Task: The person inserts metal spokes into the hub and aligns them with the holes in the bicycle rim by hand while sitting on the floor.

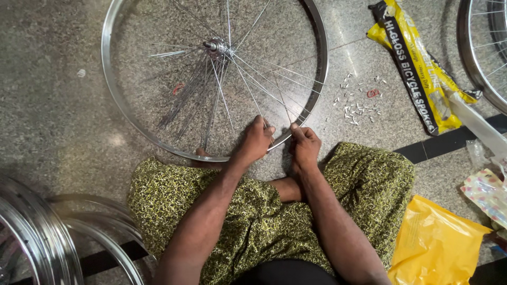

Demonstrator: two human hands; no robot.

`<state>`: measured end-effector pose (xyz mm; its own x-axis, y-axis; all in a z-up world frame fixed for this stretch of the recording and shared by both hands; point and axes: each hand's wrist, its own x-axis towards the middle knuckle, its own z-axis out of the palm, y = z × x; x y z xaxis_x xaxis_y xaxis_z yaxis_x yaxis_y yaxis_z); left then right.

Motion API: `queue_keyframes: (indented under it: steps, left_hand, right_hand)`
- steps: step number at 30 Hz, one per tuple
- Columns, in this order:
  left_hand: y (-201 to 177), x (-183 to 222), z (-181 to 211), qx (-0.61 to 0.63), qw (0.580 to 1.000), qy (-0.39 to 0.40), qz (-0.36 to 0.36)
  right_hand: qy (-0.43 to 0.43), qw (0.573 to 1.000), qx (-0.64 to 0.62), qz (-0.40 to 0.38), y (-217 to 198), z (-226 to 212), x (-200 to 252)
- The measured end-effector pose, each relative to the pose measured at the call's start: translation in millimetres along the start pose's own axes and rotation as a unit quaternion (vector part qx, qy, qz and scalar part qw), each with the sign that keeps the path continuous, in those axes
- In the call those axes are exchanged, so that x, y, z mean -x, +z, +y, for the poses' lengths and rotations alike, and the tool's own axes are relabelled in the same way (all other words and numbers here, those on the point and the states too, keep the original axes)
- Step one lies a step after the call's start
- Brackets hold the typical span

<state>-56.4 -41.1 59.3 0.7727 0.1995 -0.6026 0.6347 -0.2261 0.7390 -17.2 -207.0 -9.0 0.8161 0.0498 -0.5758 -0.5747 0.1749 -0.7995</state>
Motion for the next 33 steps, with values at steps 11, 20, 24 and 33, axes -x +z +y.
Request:
queue_keyframes:
  steps: [11, 20, 24, 33]
  left_hand:
    - [-34, -11, -25, -0.025, 1.0, 0.005, -0.008]
    - [-29, 0, -7, 0.024, 0.999, -0.027, 0.007]
    - [-27, -1, -4, 0.02, 0.999, -0.024, 0.009]
    - [-15, -13, -6, 0.058, 0.998, 0.002, 0.019]
  right_hand:
    - [0.075, 0.988, -0.07, -0.113, 20, -4, 8]
    - [0.169, 0.974, -0.124, -0.09, 17, -6, 68]
    - [0.102, 0.985, -0.072, -0.12, 19, 14, 66]
    - [0.047, 0.997, 0.043, -0.045, 13, 15, 56]
